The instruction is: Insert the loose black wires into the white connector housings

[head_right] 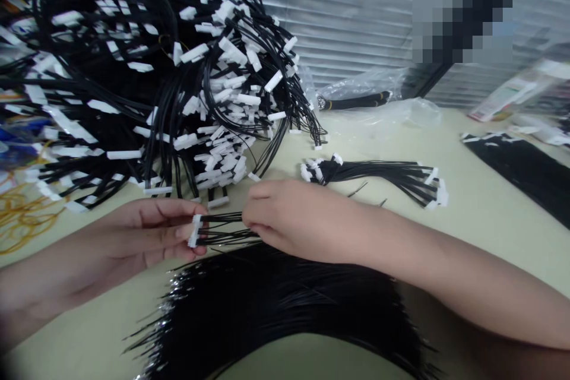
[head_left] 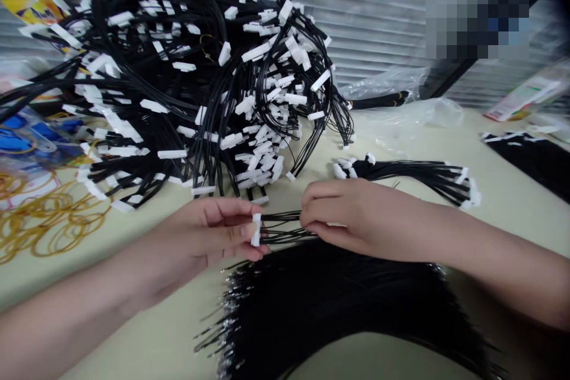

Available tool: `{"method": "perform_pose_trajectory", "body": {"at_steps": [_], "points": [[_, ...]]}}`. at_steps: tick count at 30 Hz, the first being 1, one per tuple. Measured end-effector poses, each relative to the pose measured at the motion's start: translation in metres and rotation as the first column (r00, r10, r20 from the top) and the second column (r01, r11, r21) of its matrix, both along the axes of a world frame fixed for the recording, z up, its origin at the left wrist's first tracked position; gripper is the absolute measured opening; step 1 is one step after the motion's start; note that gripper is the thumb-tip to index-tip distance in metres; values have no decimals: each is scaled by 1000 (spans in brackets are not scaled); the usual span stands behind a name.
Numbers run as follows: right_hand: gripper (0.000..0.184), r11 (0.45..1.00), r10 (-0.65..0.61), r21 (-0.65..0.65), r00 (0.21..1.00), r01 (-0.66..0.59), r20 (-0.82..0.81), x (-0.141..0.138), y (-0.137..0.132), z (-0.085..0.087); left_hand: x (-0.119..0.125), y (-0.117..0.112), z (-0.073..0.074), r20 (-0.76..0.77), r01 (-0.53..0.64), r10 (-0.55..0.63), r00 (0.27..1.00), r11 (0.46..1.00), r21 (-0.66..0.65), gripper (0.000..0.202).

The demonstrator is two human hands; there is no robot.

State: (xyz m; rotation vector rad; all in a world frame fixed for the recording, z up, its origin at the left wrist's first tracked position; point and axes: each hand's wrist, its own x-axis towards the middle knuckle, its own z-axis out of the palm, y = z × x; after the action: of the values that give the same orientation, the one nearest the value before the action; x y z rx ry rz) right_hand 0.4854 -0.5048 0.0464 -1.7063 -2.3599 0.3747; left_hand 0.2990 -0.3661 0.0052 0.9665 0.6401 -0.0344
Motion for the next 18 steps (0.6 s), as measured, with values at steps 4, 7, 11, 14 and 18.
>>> {"method": "perform_pose_trajectory", "body": {"at_steps": [4,7,11,14,18], "points": [[11,973,-98,203,993,108,-60,-11,-9,9,3,1,1,-8,-68,68,998,998,-10,21],[11,968,-150,210,986,134,66,-28,-21,11,5,-2,7,-78,-136,134,988,991,-18,17],[22,971,-87,238,930,-1,357,-42,-31,2,7,-3,9,-151,-230,221,964,972,-43,20],[18,943,-219,315,919,112,327,-37,-27,-8,6,-1,3,-142,-273,259,955,958,-91,20],[9,908,-247,406,917,106,314,-23,-10,-23,5,0,-1,-118,-298,285,951,948,-112,18]]}}
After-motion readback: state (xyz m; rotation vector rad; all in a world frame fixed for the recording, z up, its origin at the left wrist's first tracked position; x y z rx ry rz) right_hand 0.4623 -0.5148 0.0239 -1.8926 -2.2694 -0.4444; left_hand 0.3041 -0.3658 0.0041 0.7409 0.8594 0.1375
